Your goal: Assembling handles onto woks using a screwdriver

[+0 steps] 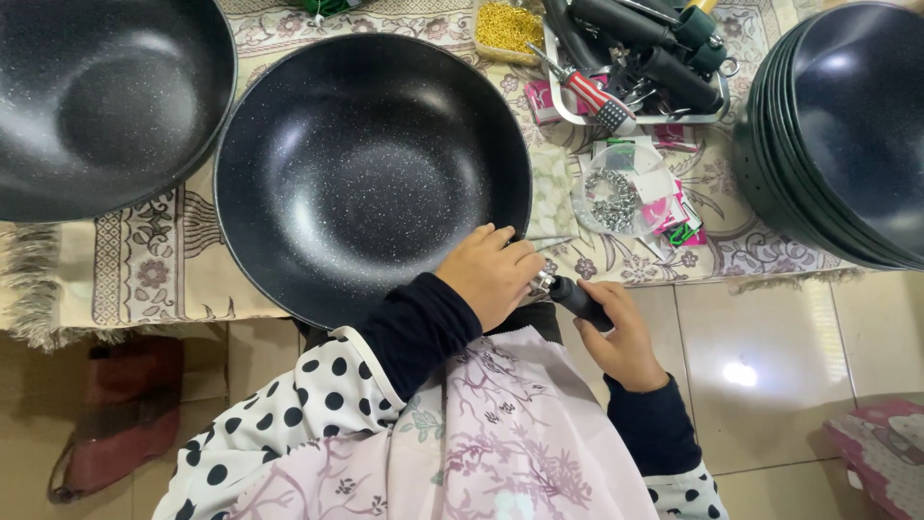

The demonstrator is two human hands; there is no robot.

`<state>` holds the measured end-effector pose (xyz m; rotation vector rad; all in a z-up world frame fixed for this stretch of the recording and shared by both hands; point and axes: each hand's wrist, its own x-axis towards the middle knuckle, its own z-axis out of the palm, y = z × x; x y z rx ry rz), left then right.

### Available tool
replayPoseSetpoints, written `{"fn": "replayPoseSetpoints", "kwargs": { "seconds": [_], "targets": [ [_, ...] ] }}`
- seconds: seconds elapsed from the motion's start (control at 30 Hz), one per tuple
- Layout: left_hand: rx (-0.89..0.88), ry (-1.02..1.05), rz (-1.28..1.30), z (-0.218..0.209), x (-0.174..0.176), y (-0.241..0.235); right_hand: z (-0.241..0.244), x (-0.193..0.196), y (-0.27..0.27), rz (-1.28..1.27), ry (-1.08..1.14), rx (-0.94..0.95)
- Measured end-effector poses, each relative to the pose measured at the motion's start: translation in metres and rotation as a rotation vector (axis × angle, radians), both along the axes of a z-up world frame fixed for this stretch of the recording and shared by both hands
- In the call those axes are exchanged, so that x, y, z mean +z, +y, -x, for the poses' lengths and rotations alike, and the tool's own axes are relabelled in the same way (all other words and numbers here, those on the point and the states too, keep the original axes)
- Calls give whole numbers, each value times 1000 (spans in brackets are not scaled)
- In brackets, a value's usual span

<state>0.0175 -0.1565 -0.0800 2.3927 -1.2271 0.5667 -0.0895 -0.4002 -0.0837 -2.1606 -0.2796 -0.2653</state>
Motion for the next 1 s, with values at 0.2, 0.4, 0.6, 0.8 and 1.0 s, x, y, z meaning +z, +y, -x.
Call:
{"fn": "replayPoseSetpoints", "kwargs": {
  "seconds": [0.2, 0.4, 0.6, 0.8, 1.0],
  "targets": [
    [-7, 6, -3, 0, -3, -1, 1, 14, 1, 23, 2, 24],
    [-8, -11, -6, -2, -10, -3, 1, 23, -4, 59, -5, 36],
    [-16, 17, -7, -2, -9, -2, 4, 46, 2, 128, 30, 46],
    [-7, -6, 12, -1, -10, -4, 7, 45, -5, 183, 30, 55],
    [4, -23, 15, -2, -17, -6, 11, 61, 0, 223, 14, 45]
  ]
}}
